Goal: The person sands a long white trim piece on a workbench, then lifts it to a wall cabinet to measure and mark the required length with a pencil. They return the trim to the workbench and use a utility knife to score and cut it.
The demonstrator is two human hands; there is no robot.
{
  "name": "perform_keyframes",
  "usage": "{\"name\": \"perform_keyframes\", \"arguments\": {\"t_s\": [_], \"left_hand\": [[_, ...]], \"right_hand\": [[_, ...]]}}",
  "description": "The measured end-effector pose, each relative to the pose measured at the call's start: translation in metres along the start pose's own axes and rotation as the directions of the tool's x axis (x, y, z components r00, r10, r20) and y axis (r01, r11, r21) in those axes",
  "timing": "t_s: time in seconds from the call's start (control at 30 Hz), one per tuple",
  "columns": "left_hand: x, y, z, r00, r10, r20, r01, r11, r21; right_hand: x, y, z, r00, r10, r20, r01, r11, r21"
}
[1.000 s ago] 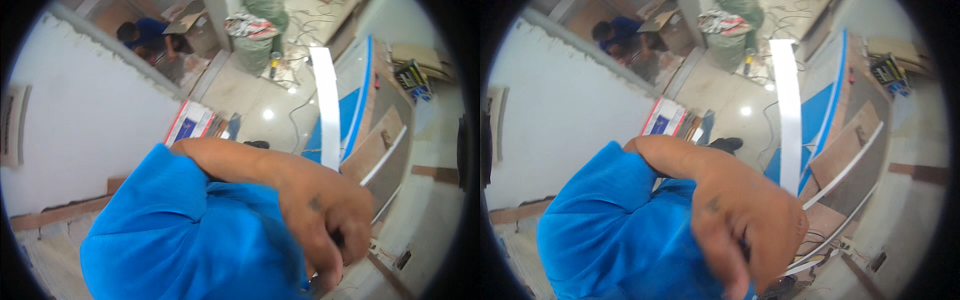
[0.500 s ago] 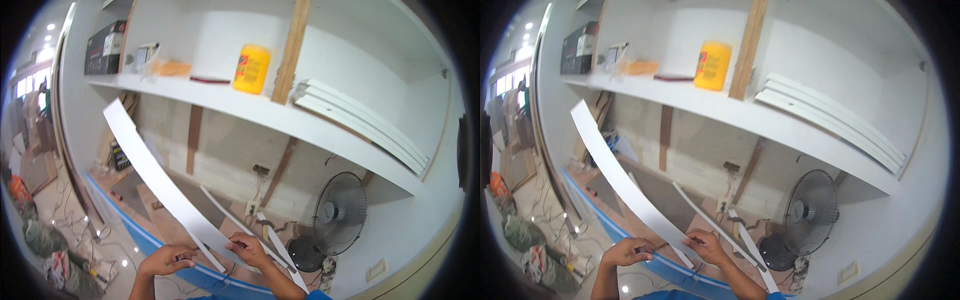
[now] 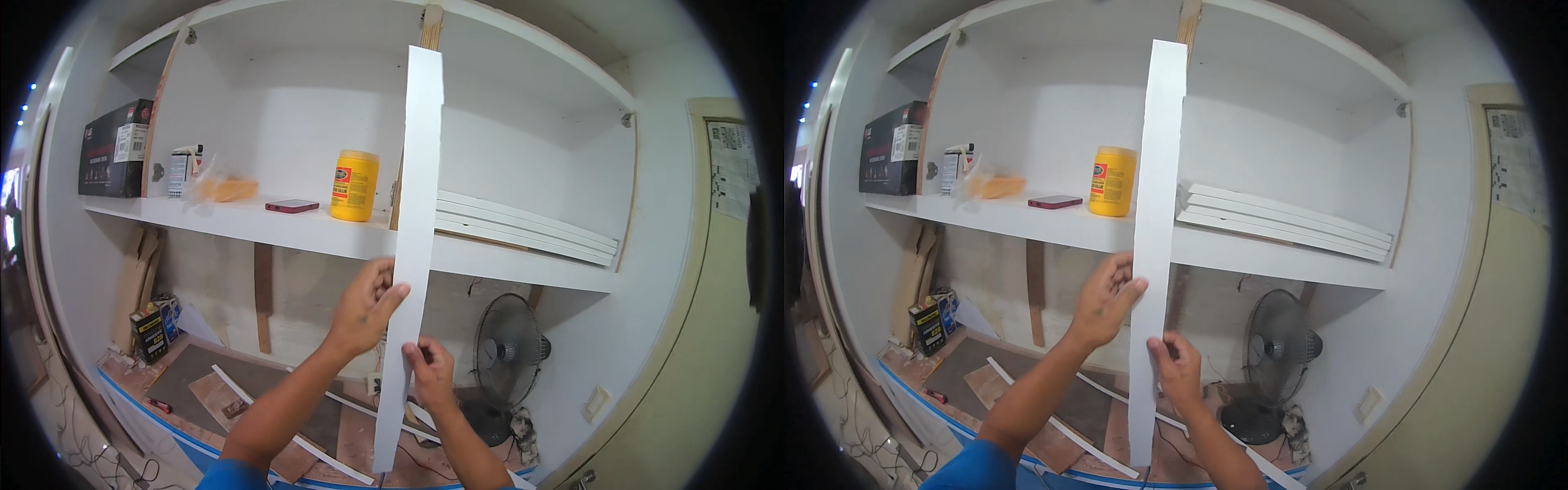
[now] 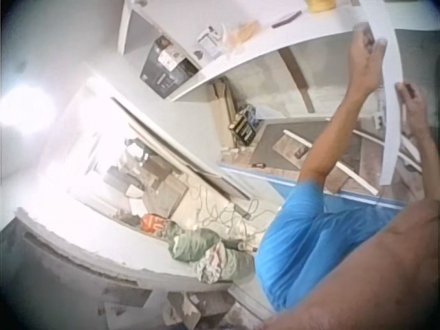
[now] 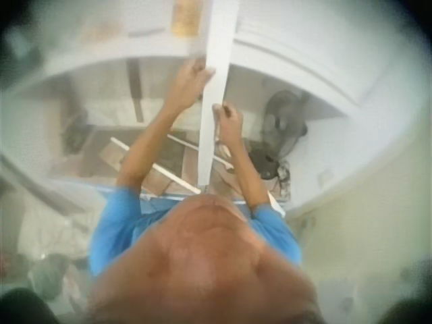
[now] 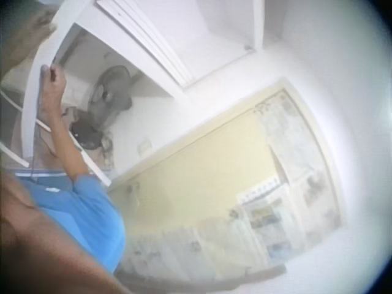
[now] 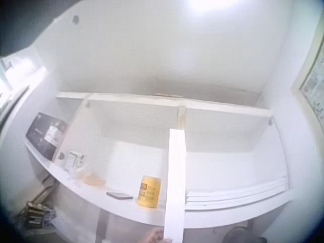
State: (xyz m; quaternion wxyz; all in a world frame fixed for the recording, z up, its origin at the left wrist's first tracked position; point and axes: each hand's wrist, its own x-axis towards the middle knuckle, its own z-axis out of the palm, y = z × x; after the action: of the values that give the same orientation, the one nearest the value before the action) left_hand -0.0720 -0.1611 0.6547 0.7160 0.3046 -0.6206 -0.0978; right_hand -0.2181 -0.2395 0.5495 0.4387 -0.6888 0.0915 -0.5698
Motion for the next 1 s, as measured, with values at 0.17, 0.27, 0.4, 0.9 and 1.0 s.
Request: {"name": "perform_keyframes", "arguments": {"t_s": [0.17, 0.27, 0.4, 0.9, 1.0], "left_hand": [[0.087, 0.004, -0.006, 0.948, 0.313, -0.067, -0.293, 0.933, 0.209], [0.145, 0.008, -0.02, 0.932, 0.353, -0.081, -0.31, 0.893, 0.326], [0.231, 0.006, -0.025, 0.923, 0.346, -0.167, -0.231, 0.847, 0.48], [0.283, 0.001, 0.01, 0.828, 0.487, -0.279, -0.137, 0.658, 0.74], [0.276, -0.005, 0.01, 0.794, 0.555, -0.246, -0.166, 0.588, 0.791]], "right_hand": [[0.077, -0.021, 0.008, 0.991, -0.136, 0.003, 0.136, 0.982, -0.13], [0.129, -0.056, 0.01, 0.921, -0.38, -0.089, 0.342, 0.895, -0.284], [0.22, -0.136, 0.018, 0.817, -0.573, -0.065, 0.484, 0.742, -0.465], [0.435, -0.181, 0.072, 0.743, -0.627, 0.234, 0.507, 0.298, -0.809], [0.439, -0.183, 0.077, 0.733, -0.644, 0.217, 0.514, 0.318, -0.797]]}}
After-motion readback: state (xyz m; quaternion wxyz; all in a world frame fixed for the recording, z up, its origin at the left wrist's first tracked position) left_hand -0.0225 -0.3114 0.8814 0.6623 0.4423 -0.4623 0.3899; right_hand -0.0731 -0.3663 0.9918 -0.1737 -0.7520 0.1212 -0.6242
